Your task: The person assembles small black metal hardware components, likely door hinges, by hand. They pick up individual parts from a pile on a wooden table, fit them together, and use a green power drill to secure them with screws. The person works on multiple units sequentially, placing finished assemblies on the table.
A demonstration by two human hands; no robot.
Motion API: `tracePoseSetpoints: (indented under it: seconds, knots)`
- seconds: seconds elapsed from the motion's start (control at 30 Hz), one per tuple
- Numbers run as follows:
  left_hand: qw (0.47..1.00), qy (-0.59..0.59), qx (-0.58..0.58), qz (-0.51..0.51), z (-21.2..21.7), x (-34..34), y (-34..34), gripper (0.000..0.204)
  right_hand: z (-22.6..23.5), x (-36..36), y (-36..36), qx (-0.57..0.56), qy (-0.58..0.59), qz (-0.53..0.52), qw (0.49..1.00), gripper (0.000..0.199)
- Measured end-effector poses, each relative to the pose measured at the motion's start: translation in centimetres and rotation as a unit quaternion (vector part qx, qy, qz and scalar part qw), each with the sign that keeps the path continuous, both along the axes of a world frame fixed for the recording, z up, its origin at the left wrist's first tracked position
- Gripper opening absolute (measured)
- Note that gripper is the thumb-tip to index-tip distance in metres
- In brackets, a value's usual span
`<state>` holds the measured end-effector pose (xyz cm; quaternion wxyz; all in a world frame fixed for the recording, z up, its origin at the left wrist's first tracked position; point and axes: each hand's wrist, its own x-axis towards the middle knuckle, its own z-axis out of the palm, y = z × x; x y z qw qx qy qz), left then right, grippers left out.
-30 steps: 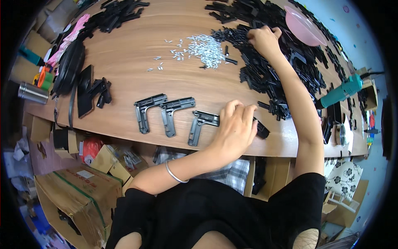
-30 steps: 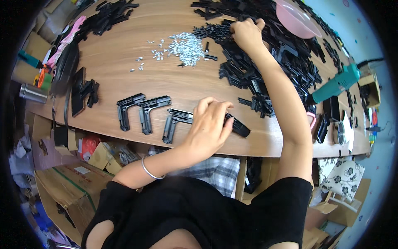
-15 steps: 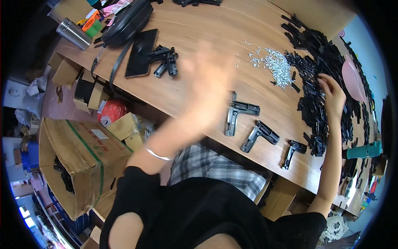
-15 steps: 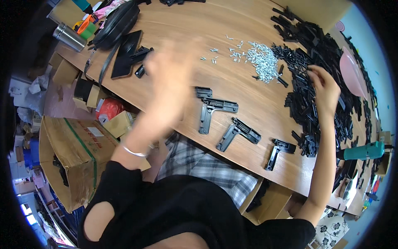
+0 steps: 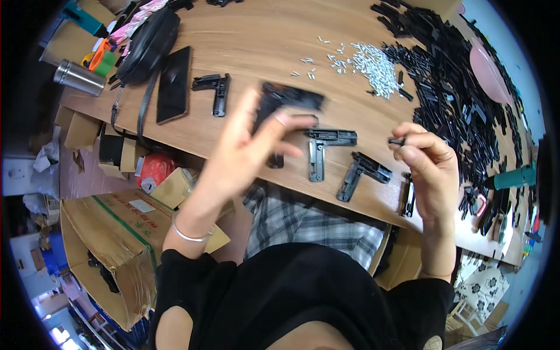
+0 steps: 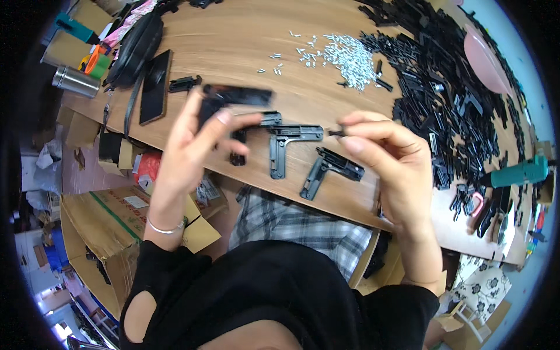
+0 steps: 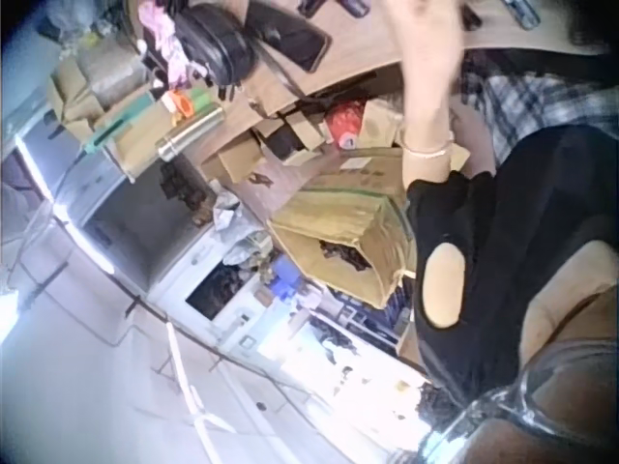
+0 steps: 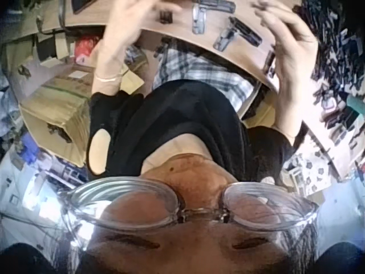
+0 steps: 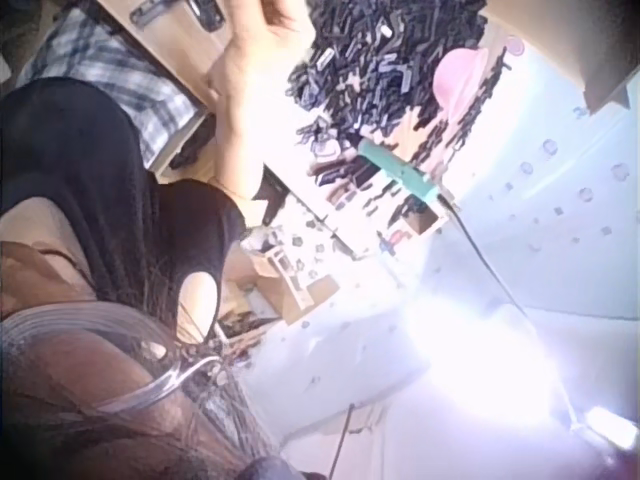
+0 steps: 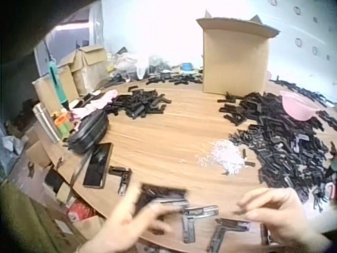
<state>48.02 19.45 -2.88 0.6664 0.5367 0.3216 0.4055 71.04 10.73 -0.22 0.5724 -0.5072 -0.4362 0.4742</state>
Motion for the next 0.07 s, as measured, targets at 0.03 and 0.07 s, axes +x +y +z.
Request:
tracePoseSetpoints:
  seconds: [0.03, 0.07]
  knots:
    - [0.995, -0.047, -0.058, -0.063, 0.46, 0.95, -0.86, 0.039, 0.15, -0.62, -0.33, 0.02, -0.028, 0.009, 0.999, 0.012]
    - [0.994, -0.047, -0.065, -0.073, 0.22, 1.33, -1.02, 0.039, 0.23, -0.74, -0.65, 0.025, -0.063, 0.027, 0.997, 0.012]
